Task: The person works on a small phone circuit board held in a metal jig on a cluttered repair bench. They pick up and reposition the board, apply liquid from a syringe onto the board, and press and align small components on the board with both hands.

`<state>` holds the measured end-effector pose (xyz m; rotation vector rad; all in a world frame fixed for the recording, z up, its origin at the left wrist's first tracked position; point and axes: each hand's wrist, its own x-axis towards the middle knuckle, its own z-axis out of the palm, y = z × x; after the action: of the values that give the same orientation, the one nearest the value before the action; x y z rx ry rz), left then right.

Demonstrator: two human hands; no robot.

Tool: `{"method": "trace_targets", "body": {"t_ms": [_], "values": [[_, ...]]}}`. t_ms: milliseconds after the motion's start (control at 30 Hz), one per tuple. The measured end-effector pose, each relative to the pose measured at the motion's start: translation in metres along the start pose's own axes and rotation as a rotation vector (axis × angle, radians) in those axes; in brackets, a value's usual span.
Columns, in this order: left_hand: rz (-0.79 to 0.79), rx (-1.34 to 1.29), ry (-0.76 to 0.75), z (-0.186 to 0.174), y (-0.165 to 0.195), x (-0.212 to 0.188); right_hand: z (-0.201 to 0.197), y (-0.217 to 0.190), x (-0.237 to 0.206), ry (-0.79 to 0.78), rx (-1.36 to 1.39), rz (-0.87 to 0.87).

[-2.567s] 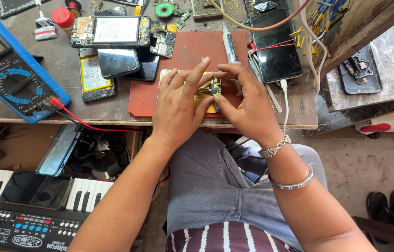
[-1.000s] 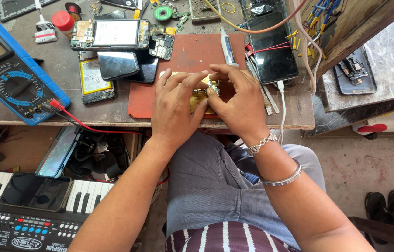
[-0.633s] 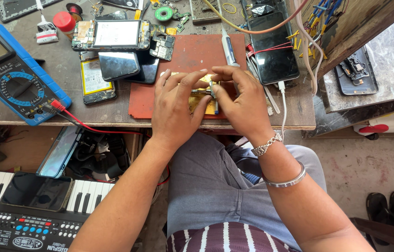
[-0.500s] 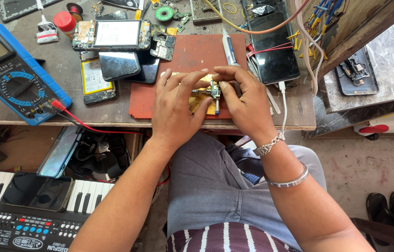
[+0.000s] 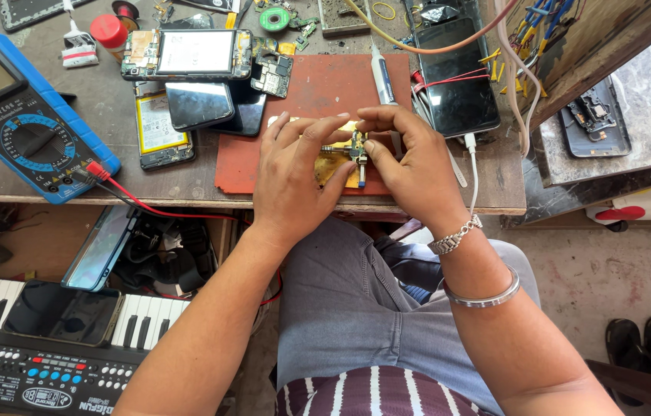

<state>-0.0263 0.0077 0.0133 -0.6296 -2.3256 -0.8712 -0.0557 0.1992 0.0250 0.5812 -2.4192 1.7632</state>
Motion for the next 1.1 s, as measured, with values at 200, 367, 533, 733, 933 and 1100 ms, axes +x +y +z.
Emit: {"method": "trace_targets", "body": {"t_ms": [200, 367, 533, 733, 933, 1100], "values": [[-0.007, -0.002, 0.004, 0.0, 0.001, 0.0, -0.004, -0.007, -0.006, -0.049, 0.017, -0.071], [-0.009, 0.001, 0.003, -0.002, 0.002, 0.0, -0.007, -0.011, -0.013, -0.069, -0.06, -0.16], [-0.002, -0.01, 0.011, -0.001, 0.001, 0.001, 0.001, -0.01, -0.014, 0.022, -0.136, -0.17], [-0.003, 0.002, 0.01, 0.001, 0.001, -0.001, 0.005, -0.008, -0.02, 0.13, -0.285, -0.279], [-0.001, -0.005, 0.01, 0.001, 0.001, 0.0, 0.009, -0.005, -0.02, 0.172, -0.354, -0.345], [-0.011, -0.012, 0.004, 0.0, 0.001, 0.002, 0.009, -0.004, -0.018, 0.164, -0.417, -0.354]]}}
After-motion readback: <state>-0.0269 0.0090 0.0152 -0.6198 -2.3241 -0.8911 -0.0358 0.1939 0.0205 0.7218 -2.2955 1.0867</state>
